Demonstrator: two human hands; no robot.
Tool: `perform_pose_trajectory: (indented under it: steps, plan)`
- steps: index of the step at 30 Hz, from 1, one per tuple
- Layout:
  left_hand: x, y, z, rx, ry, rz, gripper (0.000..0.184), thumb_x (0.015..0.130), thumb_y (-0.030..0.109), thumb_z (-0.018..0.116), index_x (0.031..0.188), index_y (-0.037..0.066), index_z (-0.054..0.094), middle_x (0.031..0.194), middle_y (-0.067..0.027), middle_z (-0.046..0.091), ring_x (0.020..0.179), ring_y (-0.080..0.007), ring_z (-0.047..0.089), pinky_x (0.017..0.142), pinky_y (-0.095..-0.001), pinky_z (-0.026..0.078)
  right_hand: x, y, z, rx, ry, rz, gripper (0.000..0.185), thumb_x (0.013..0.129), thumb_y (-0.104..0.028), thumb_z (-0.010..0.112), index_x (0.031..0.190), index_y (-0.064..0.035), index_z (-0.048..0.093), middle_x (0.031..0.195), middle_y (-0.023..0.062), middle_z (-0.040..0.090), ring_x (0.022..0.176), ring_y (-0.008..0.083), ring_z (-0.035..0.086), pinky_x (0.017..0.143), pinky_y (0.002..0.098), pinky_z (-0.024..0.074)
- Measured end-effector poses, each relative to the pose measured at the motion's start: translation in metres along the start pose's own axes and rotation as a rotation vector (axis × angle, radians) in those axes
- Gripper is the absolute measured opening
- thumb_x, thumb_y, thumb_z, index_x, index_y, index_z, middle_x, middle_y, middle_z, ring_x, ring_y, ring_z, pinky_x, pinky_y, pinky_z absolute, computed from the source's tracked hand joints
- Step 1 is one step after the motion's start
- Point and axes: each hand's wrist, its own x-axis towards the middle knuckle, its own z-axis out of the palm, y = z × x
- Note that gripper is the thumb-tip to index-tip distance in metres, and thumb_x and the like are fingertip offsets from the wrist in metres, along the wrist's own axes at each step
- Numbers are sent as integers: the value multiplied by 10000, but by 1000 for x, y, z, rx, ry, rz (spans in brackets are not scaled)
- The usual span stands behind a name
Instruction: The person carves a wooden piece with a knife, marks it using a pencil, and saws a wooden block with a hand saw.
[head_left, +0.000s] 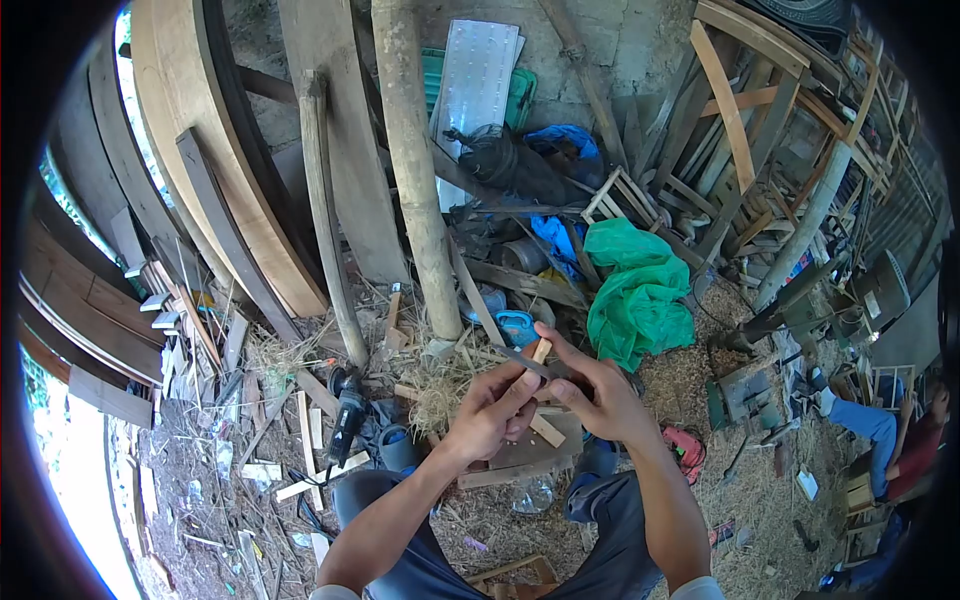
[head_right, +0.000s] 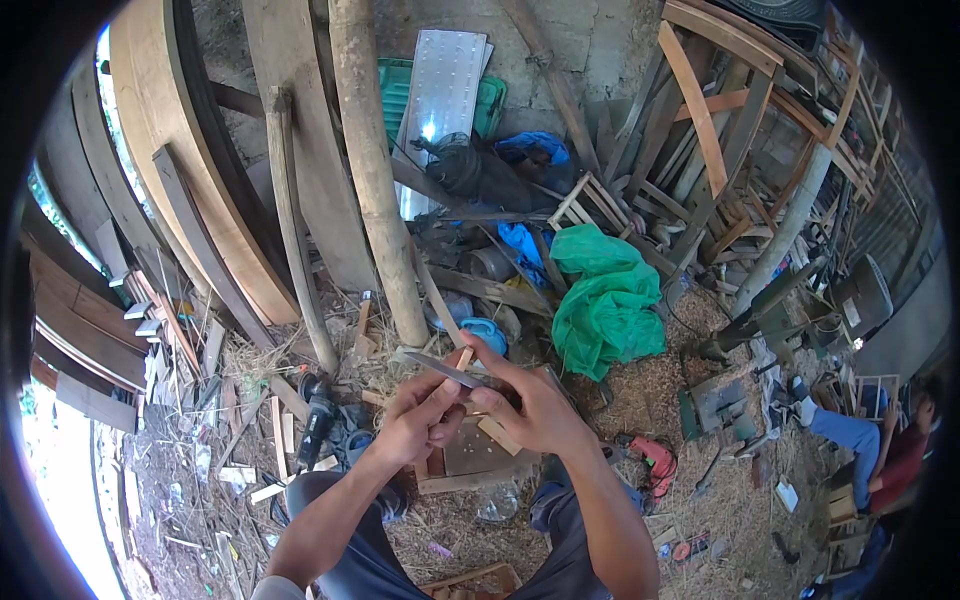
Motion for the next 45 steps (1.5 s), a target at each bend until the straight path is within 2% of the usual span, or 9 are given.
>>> perform_pose_trajectory:
  steps: [12,14,21,24,27,29,32,40,45]
  plan:
    - [-8,9,11,-120,-17,-17,281,997,263,496,1128,18,534,646,38,404,499,-34,321,436,-206,243,8,-18,-2,-74,63,-2,441,890,-144,599,1316,-52,536,569,36,492,483,83,347,460,252,313]
    - [-9,7,10,-152,-19,-40,275,996,256,499,1137,23,534,669,44,408,508,-31,324,437,-204,241,7,-14,-3,-84,27,4,424,891,-145,617,1304,-77,545,758,177,647,460,135,468,481,299,423]
    - [-9,10,13,-120,62,-77,260,996,244,493,1174,58,526,706,60,409,512,-32,319,440,-199,236,8,-9,1,-173,37,43,412,889,-134,618,1296,-101,559,753,193,629,439,135,419,460,294,393]
    - [-5,6,4,-163,50,-104,325,1018,315,416,1216,69,494,737,52,418,503,-37,316,432,-199,228,8,-3,1,-141,61,-1,426,900,-139,610,1319,-109,541,732,129,649,450,120,402,458,286,380]
    - [-5,1,-16,-163,-157,-128,426,1025,402,330,1248,64,465,777,43,416,494,-43,303,420,-198,220,1,-8,-6,231,-111,187,491,939,-273,590,1392,-128,467,640,9,568,464,88,381,444,258,334]
    - [-4,0,-7,-183,-93,-142,472,1014,427,324,1234,39,475,773,37,415,491,-52,308,414,-203,212,-5,-13,-10,721,-227,316,627,946,-450,536,1458,-135,358,602,-65,427,469,45,325,434,213,252]
    - [-6,11,7,-346,-49,-197,539,1003,454,313,1268,11,466,746,33,400,479,-61,303,395,-201,206,-5,-16,-11,742,-180,309,736,920,-555,497,1475,-110,305,575,-69,342,474,19,271,442,189,186]
    - [-2,7,-2,-505,-225,-298,617,999,514,266,1394,57,392,737,43,371,476,-45,276,370,-177,222,-12,-10,-7,697,-44,257,601,951,-439,526,1396,-50,419,593,-72,407,496,3,300,453,190,213]
    - [0,-8,-11,-476,-292,-327,540,1001,514,258,1035,45,524,716,19,413,428,-46,261,359,-189,209,-7,-14,3,300,166,254,375,928,-232,624,1232,-16,580,657,-67,522,560,-4,378,496,190,279]
